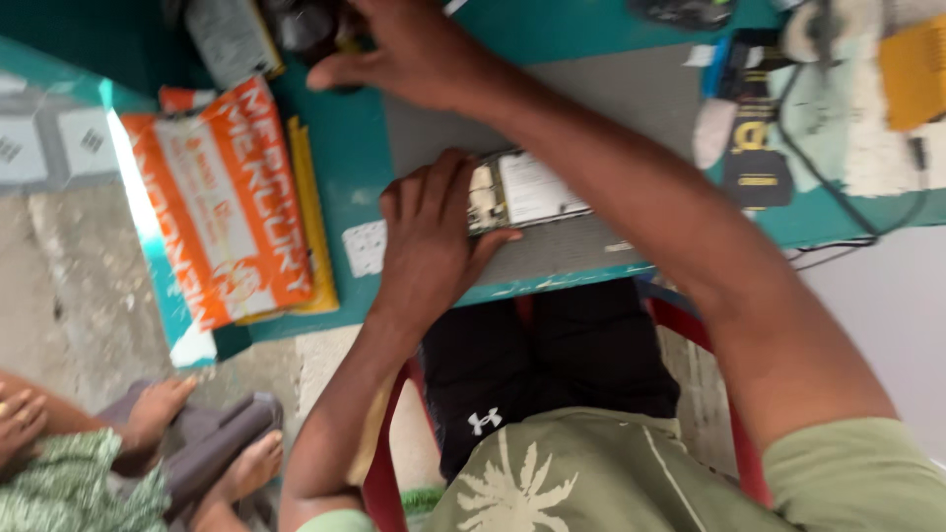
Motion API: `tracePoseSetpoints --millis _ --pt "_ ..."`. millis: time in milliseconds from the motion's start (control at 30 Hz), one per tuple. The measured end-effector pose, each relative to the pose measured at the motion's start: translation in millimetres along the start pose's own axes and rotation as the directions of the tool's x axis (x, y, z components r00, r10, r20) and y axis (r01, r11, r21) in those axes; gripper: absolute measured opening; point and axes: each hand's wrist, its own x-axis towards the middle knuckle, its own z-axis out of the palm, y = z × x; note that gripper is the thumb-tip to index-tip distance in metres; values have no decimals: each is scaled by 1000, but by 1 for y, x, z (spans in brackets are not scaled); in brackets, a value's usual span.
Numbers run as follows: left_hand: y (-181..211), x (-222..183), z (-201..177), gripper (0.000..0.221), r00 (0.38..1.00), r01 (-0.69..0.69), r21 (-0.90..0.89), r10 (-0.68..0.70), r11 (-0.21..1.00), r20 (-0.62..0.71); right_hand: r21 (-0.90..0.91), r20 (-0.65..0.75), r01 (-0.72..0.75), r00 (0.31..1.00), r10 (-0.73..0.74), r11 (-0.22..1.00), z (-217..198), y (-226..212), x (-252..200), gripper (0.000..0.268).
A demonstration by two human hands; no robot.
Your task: The person disassembles a smartphone by prying open the back cover with a metal tool. They then use a small brush to clean the internal components and apply a liquid from a bottle onto the battery area.
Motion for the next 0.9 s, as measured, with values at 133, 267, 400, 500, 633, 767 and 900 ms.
tracePoseSetpoints --millis 133,267,400,500,633,767,900 --pt "0 1 -2 85 1000 1 17 -1 1000 3 -256 -94 201 968 -231 946 -34 -21 -15 65" --pt "-1 -1 4 87 1000 -1 28 1 1000 0 -399 -285 -644 764 579 653 -110 -39 -82 54" --pt "-2 -2 6 88 1000 -4 27 5 1000 -12 -498 -502 -771 629 593 396 -154 -24 -116 52" --pt "0 -1 5 89 1000 -2 56 2 998 -7 -473 -525 -841 509 683 263 -170 8 -127 50" --pt "0 0 5 88 1000 -1 48 1 999 -4 -435 -518 -879 424 743 198 -198 40 -157 48" --pt "1 1 4 87 1000 -1 41 1 999 1 -418 -510 -890 394 765 180 -219 53 -177 46" --pt "1 1 3 87 1000 1 39 -1 999 2 -417 -495 -891 386 778 178 -231 66 -188 44"
